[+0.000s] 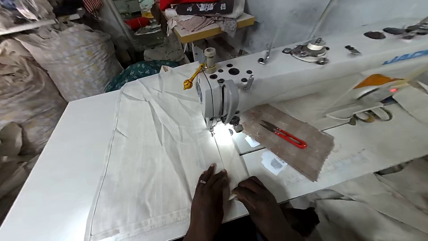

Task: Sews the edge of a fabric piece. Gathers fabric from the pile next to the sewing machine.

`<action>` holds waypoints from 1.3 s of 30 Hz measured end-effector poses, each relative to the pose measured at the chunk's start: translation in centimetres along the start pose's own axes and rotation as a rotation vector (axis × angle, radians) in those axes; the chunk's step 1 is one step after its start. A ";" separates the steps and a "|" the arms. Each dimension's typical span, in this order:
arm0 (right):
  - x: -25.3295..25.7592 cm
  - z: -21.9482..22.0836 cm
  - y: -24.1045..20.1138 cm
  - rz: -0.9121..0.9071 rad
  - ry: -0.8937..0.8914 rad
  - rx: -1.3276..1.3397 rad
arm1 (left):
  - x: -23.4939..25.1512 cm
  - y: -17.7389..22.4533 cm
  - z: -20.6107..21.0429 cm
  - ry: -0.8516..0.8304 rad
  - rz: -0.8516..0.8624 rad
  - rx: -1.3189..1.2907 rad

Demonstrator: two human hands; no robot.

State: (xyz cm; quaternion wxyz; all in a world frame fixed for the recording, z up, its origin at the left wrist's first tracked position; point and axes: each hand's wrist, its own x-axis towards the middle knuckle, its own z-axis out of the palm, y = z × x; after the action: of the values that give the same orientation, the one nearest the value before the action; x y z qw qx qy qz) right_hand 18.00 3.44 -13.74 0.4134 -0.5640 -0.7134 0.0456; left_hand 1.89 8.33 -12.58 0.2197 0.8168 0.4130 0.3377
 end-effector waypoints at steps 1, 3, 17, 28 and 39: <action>0.7 0.1 0.3 0.014 0.001 0.015 | 0.1 -0.7 -0.4 -0.015 0.019 -0.052; 2.0 0.3 0.7 0.051 -0.019 0.044 | 0.8 -1.9 -1.2 -0.075 0.053 -0.120; 11.5 2.9 4.0 0.048 -0.063 0.025 | 10.1 -8.3 -2.8 -0.187 0.165 -0.153; 9.0 -12.1 11.8 0.169 0.180 -0.409 | 14.2 -9.0 -3.7 -0.179 0.059 -0.171; 3.7 -12.3 15.2 0.346 0.215 -0.494 | 12.1 -8.3 -2.8 -0.153 0.016 -0.212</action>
State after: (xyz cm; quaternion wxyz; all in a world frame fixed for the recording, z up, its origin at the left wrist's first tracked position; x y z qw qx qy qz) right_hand 37.45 7.07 -11.84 0.3233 -0.7618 -0.5486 -0.1192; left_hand 0.62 23.16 -11.50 0.3329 0.8155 0.3505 0.3181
